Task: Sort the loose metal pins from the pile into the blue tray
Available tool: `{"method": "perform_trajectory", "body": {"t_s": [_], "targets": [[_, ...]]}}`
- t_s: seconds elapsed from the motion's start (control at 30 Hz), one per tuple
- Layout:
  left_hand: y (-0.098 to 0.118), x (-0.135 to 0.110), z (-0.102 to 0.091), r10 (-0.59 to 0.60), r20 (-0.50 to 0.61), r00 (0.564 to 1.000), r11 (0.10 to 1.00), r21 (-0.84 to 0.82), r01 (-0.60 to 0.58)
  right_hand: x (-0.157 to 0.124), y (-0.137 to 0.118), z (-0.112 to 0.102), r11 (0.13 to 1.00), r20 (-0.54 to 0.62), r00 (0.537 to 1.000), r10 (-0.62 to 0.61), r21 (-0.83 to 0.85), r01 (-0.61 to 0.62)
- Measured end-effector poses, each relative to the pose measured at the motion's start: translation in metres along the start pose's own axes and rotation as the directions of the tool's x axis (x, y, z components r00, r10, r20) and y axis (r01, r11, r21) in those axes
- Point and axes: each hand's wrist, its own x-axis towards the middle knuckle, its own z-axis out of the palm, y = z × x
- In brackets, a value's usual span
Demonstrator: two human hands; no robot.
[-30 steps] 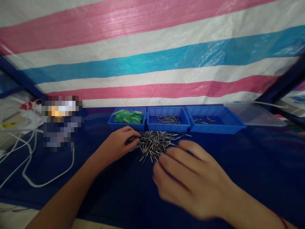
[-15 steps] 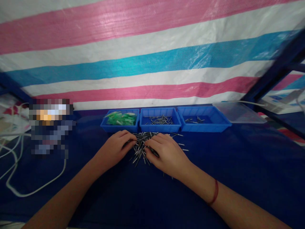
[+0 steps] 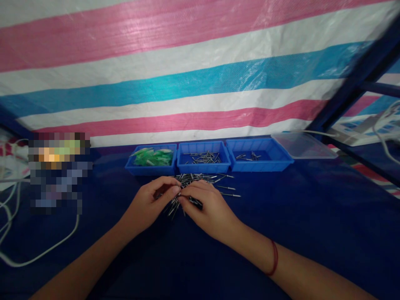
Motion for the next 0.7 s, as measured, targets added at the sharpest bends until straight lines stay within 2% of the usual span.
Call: {"method": "perform_trajectory", "body": {"t_s": [0.3, 0.7], "targets": [[0.0002, -0.0001, 0.001, 0.022, 0.0, 1.0, 1.0, 0.002, -0.022, 0.001, 0.0005, -0.0011, 0.999, -0.002, 1.0, 0.011, 0.032, -0.011], [0.006, -0.0007, 0.0006, 0.061, -0.012, 0.998, 0.997, 0.057, -0.06, 0.0021, 0.0036, -0.0011, 1.0, -0.104, 0.995, 0.005, 0.01, -0.004]]}}
